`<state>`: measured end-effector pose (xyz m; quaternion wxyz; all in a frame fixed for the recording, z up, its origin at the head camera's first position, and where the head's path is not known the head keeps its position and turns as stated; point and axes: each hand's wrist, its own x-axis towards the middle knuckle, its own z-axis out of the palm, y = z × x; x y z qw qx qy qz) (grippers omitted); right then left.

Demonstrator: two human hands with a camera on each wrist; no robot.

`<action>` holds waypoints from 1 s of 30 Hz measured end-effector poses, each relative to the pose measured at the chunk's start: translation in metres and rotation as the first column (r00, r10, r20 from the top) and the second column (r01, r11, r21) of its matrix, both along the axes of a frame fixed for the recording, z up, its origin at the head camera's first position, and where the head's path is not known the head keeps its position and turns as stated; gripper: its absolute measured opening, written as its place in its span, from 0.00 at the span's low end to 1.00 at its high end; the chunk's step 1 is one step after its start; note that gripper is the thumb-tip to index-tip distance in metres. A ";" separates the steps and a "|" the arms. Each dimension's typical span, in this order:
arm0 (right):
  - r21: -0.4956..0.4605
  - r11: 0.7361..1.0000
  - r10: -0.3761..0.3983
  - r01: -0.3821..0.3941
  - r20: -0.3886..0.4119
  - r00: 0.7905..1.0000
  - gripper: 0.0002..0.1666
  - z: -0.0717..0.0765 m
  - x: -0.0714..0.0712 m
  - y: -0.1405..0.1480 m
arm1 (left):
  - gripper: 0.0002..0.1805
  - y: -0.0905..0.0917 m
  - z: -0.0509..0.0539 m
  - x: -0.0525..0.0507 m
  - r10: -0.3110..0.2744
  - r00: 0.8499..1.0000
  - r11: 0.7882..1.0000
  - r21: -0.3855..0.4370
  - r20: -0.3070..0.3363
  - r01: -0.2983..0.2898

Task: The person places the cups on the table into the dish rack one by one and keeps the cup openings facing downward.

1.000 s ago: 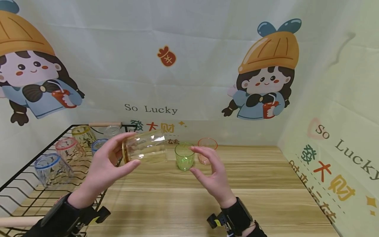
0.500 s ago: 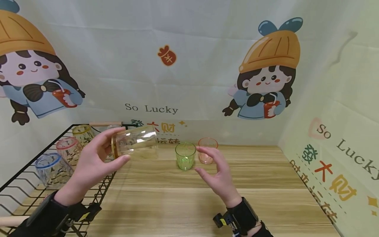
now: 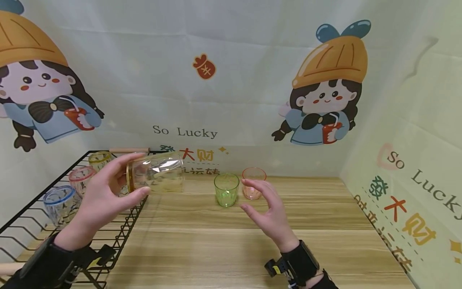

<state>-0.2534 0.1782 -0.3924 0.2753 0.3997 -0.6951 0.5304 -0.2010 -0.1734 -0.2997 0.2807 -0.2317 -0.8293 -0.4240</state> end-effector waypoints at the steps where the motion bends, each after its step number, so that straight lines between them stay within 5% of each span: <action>1: 0.004 1.000 -0.003 0.003 0.001 1.000 0.36 0.000 0.000 0.001 | 0.38 -0.001 0.000 0.001 0.005 1.000 1.000 -0.004 0.000 -0.005; 30: 0.056 0.996 -0.065 0.067 -0.041 0.997 0.38 -0.006 -0.003 0.013 | 0.39 -0.024 0.006 0.006 0.089 0.995 0.994 -0.065 0.043 -0.086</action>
